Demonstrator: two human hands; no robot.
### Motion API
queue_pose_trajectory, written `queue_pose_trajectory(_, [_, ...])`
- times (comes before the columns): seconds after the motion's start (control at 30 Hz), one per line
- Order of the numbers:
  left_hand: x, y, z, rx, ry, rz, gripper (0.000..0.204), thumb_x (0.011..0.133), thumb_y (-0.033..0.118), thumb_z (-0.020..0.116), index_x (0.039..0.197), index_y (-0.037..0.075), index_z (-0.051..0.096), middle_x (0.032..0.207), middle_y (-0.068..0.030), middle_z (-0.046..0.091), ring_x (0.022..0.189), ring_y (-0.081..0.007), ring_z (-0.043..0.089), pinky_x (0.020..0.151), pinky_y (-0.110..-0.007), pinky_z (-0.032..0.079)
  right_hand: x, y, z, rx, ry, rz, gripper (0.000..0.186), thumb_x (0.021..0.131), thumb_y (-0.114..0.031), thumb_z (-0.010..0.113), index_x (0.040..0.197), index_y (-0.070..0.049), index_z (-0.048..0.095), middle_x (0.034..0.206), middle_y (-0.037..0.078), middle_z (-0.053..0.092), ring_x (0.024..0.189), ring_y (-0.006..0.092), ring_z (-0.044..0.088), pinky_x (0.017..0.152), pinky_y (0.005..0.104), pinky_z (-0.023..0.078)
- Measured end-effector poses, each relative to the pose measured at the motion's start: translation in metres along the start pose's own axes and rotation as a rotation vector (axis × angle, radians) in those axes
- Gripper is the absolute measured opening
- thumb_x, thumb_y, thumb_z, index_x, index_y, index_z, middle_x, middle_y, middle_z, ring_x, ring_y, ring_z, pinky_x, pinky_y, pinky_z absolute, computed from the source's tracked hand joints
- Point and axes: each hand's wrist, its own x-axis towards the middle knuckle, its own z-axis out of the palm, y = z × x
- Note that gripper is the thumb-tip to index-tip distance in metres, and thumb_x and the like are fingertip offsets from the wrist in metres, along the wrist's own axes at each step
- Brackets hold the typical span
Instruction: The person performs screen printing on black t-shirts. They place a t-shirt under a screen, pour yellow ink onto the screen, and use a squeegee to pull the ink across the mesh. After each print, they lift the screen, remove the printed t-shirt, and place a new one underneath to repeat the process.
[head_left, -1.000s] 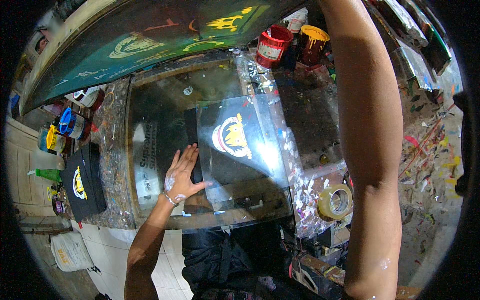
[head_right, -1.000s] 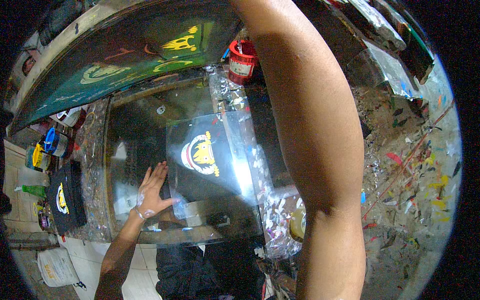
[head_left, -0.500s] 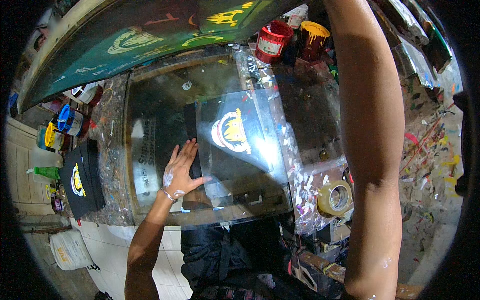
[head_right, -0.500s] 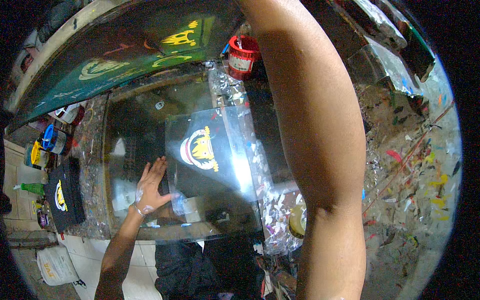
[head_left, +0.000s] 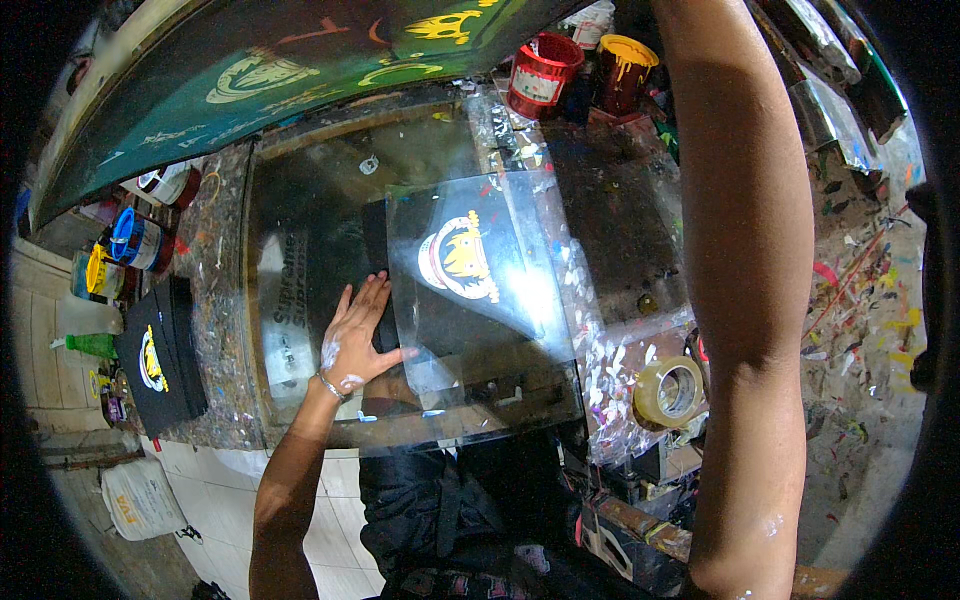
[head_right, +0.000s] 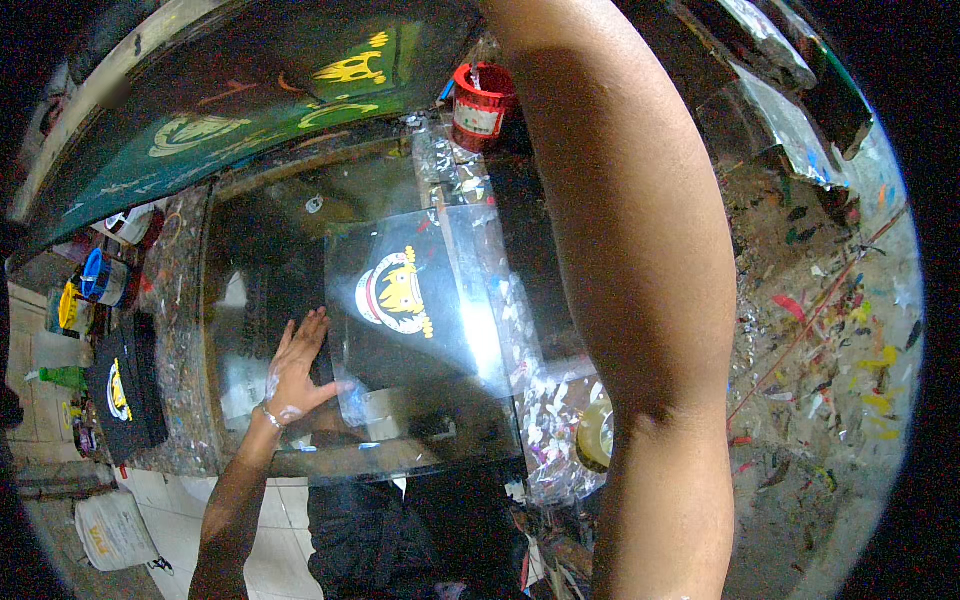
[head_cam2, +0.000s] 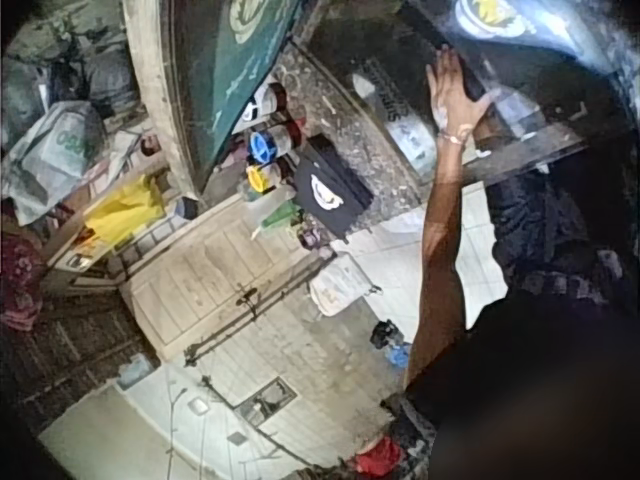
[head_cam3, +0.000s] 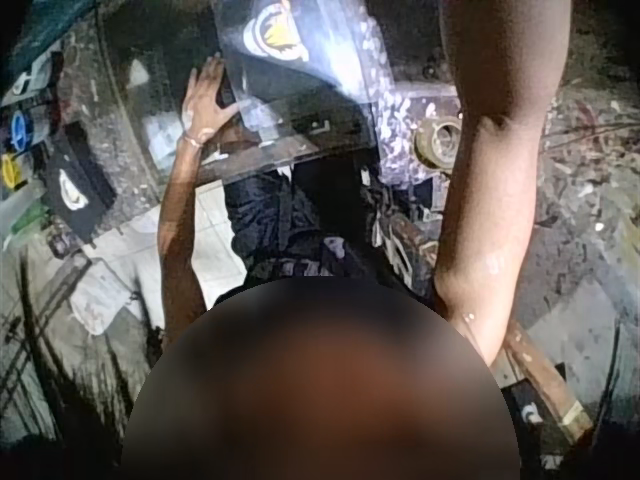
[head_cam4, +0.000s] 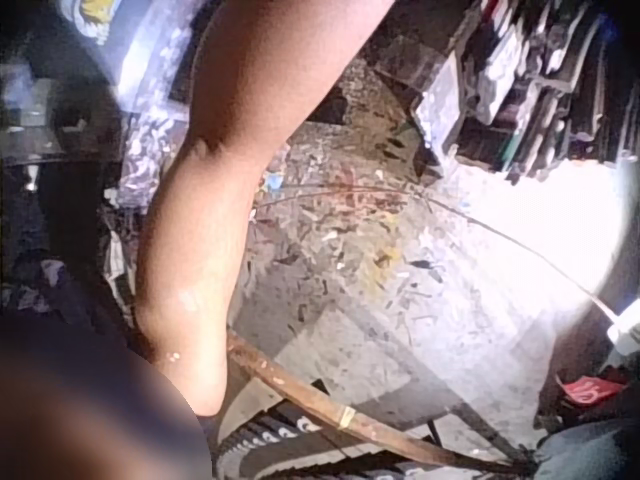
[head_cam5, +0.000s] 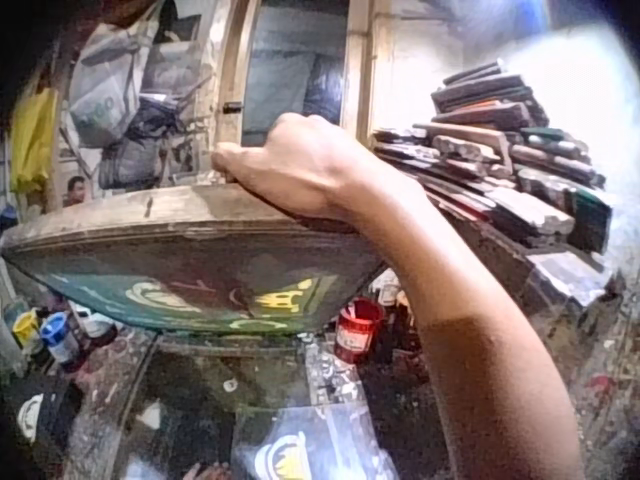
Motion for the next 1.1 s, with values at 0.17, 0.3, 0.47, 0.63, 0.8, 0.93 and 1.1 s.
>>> queue_pose_trajectory(0.17, [0.000,-0.002,0.004,-0.032,0.025,-0.013,0.112,0.071,0.065,0.080,0.151,-0.004,0.043,0.160,-0.0212,0.041,0.151,-0.0332,0.037,0.126,-0.053,0.023,-0.001,-0.004,-0.003,-0.011,-0.044,0.053,0.085,0.100,-0.065,0.045,0.089,0.015,0.073,0.101,0.040,0.069,0.098,0.0480,0.071,0.092,0.0519,0.055])
queue_pose_trajectory(0.3, [-0.001,0.004,-0.004,-0.060,0.041,-0.031,0.092,0.083,0.057,0.074,0.147,-0.004,0.048,0.158,-0.0227,0.043,0.151,-0.0337,0.037,0.126,-0.051,0.023,-0.001,-0.008,-0.006,0.010,-0.066,0.079,0.083,0.100,-0.063,0.045,0.085,0.014,0.073,0.095,0.039,0.070,0.093,0.0457,0.072,0.088,0.0516,0.056])
queue_pose_trajectory(0.47, [0.023,0.091,-0.010,-0.466,0.059,-0.431,0.054,0.104,0.034,0.055,0.143,-0.003,0.055,0.155,-0.0231,0.047,0.147,-0.0319,0.041,0.122,-0.051,0.028,-0.003,-0.013,-0.002,0.007,-0.022,0.120,0.080,0.101,-0.061,0.045,0.078,0.011,0.071,0.082,0.034,0.069,0.079,0.0401,0.070,0.080,0.0499,0.056])
queue_pose_trajectory(0.63, [0.083,0.185,-0.033,-1.427,0.089,-0.241,0.051,0.106,0.029,0.054,0.146,-0.002,0.052,0.151,-0.0201,0.053,0.139,-0.0273,0.050,0.116,-0.044,0.039,-0.013,-0.021,-0.005,0.112,-0.042,0.107,0.064,0.100,-0.050,0.048,0.058,-0.004,0.061,0.053,0.006,0.057,0.042,0.0183,0.047,0.044,0.0379,0.045])
queue_pose_trajectory(0.8, [0.053,0.127,-0.185,0.220,0.922,-0.124,0.113,0.074,0.032,0.089,0.161,0.002,0.024,0.168,-0.0220,0.024,0.157,-0.0386,0.020,0.125,-0.054,0.019,-0.064,-0.030,0.031,-0.067,0.304,-0.163,0.062,0.091,-0.063,0.060,0.104,-0.005,0.077,0.070,0.022,0.068,0.064,0.0410,0.067,0.072,0.0483,0.057])
queue_pose_trajectory(0.93, [-0.001,0.091,-0.217,0.221,0.273,-0.156,0.078,0.063,0.019,0.090,0.132,0.000,0.061,0.121,-0.0169,0.065,0.118,-0.0350,0.060,0.103,-0.048,0.045,-0.184,-0.059,0.072,-0.081,0.218,-0.181,0.058,0.086,-0.061,0.067,0.071,-0.005,0.062,0.061,0.014,0.061,0.058,0.0303,0.064,0.080,0.0465,0.049])
queue_pose_trajectory(1.1, [-0.041,0.092,-0.109,0.106,0.110,-0.130,0.047,0.061,0.015,0.091,0.095,0.003,0.060,0.097,-0.0137,0.060,0.095,-0.0333,0.060,0.083,-0.043,0.048,-0.299,-0.104,0.111,0.021,-0.303,-0.093,0.041,0.079,-0.039,0.072,0.092,-0.002,0.060,0.082,0.013,0.057,0.082,0.0305,0.059,0.085,0.0498,0.042])
